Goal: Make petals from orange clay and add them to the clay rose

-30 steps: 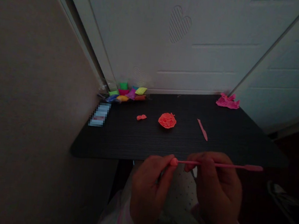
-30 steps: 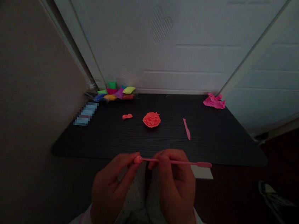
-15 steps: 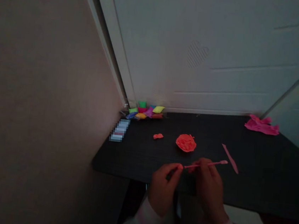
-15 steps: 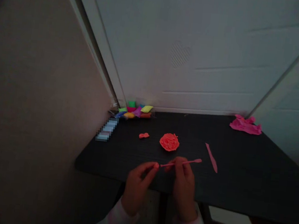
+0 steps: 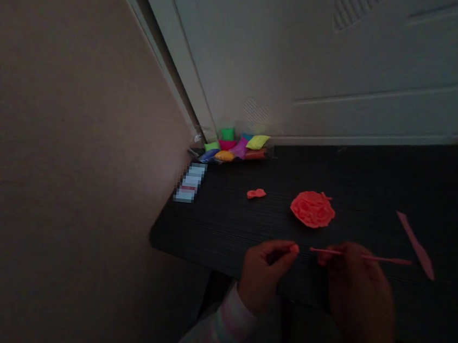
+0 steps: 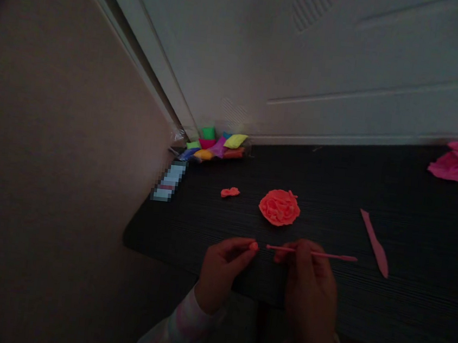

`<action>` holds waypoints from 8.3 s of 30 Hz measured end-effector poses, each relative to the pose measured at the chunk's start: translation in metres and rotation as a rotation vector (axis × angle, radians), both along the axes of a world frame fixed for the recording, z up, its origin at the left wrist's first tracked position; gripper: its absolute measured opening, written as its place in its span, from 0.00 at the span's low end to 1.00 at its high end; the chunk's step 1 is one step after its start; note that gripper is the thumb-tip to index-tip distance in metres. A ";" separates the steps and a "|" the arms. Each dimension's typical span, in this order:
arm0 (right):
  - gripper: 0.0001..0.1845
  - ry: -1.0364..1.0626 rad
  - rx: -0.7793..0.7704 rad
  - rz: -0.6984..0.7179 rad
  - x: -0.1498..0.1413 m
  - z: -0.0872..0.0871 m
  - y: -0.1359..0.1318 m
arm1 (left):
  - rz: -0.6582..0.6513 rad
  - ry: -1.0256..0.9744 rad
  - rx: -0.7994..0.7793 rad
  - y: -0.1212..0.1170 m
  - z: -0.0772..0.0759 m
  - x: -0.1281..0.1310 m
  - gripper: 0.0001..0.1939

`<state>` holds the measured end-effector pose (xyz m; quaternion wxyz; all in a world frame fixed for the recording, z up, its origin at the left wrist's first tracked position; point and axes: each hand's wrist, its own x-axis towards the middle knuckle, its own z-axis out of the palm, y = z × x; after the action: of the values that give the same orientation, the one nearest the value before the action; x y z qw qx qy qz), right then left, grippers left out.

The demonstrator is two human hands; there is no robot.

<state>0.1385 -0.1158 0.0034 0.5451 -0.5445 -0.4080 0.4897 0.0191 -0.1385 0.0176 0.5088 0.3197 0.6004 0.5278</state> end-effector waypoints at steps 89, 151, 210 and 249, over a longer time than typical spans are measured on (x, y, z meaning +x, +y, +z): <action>0.10 0.098 0.147 0.212 -0.006 -0.004 0.000 | -0.069 -0.084 0.028 0.008 -0.009 -0.009 0.07; 0.12 0.078 0.130 0.179 -0.006 -0.002 0.000 | -0.188 0.019 0.011 0.008 -0.005 -0.011 0.10; 0.13 -1.375 0.007 0.285 0.057 0.016 0.078 | -0.217 1.343 0.220 0.012 -0.013 -0.030 0.13; 0.12 -1.346 -0.031 0.309 0.056 0.015 0.078 | -0.111 1.268 0.242 0.014 -0.012 -0.017 0.04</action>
<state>0.1948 -0.0383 0.0187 0.0893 -0.6734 -0.7235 0.1229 0.0023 -0.1242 0.0052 0.0421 0.6549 0.7032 0.2734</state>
